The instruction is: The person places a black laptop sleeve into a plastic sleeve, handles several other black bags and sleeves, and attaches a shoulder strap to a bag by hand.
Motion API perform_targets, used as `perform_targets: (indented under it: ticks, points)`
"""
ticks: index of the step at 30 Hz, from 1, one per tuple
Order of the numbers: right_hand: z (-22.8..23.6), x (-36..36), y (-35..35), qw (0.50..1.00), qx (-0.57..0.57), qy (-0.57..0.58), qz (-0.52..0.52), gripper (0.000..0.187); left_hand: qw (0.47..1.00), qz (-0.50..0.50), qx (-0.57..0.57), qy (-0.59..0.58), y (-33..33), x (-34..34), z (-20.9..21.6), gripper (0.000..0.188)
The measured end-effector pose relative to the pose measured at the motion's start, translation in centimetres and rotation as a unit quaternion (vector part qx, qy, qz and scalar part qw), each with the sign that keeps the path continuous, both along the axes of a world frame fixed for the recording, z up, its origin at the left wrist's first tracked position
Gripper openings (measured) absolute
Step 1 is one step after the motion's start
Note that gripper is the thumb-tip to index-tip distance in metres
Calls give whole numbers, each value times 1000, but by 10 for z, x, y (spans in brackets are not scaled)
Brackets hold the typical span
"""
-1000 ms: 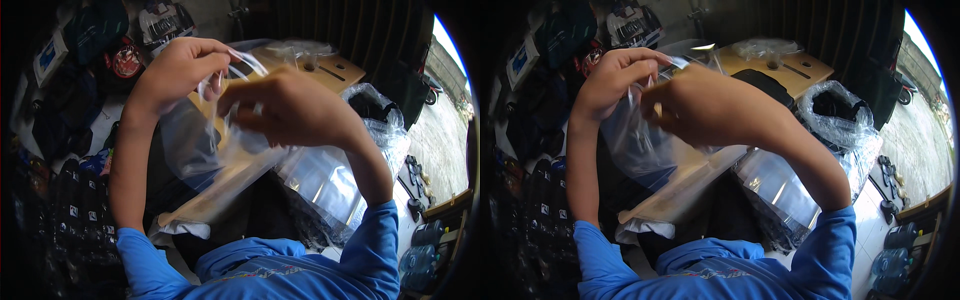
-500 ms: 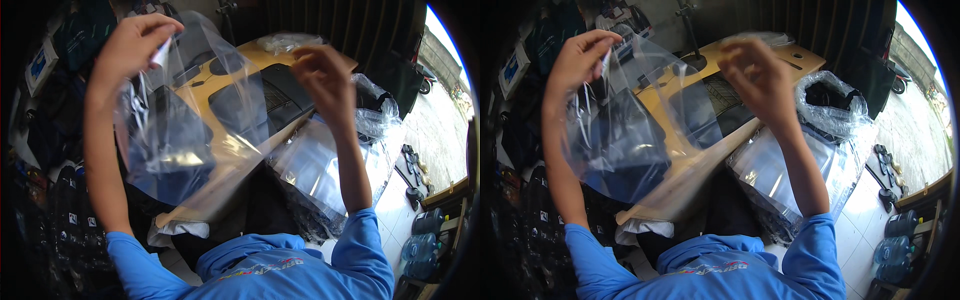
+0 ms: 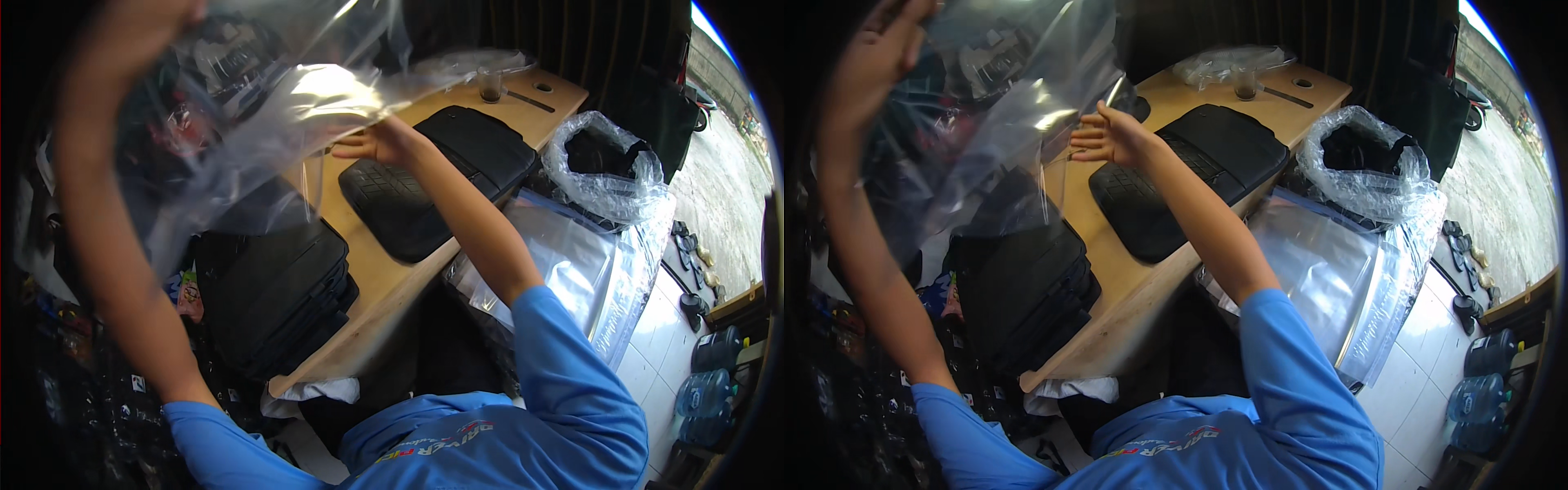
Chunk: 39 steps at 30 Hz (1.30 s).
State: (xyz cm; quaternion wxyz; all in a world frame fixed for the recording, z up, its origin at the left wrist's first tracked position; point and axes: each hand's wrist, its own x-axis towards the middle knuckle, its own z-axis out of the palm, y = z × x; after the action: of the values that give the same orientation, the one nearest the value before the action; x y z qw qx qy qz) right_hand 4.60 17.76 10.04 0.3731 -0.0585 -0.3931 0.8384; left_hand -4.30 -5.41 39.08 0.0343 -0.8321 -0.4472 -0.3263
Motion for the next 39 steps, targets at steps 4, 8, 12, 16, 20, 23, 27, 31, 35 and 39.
perform_targets:
  ticks: [4, 8, 12, 16, 20, 23, 27, 31, 35, 39]
  points:
    - [-29, -6, 57, 997, 68, -12, -17, 68, 913, -156, 328, 184, 77, -14, -53, 21]
    - [-49, 57, 64, 942, 39, -272, -192, 49, 939, -156, 240, 188, 101, -14, -118, 12]
    - [-36, 173, 49, 505, 307, -662, -460, 56, 960, -163, 170, 151, 114, -1, -152, 12]
    - [-48, 231, 33, 362, 318, -718, -503, 68, 961, -214, 153, 90, 121, 22, -165, 12]
    - [-47, 254, 37, 490, 244, -784, -293, 62, 974, -186, 95, 88, 123, 29, -197, 12]
    - [-47, 274, 23, 713, 96, -653, -235, 50, 991, -77, 56, 97, 118, 31, -217, 15]
    - [-29, 279, -32, 885, -48, -405, -223, 39, 1000, 7, -23, 20, 106, 30, -239, 17]
    - [-41, 296, -108, 842, -32, -422, -334, 37, 1000, 6, -21, 4, 104, 37, -266, 18]
    - [-28, 317, -182, 835, -25, -343, -429, 41, 999, 21, 30, 13, 113, 45, -287, 17]
    - [-16, 363, -257, 757, -75, -336, -555, 34, 998, 5, 56, -6, 122, 53, -302, 11]
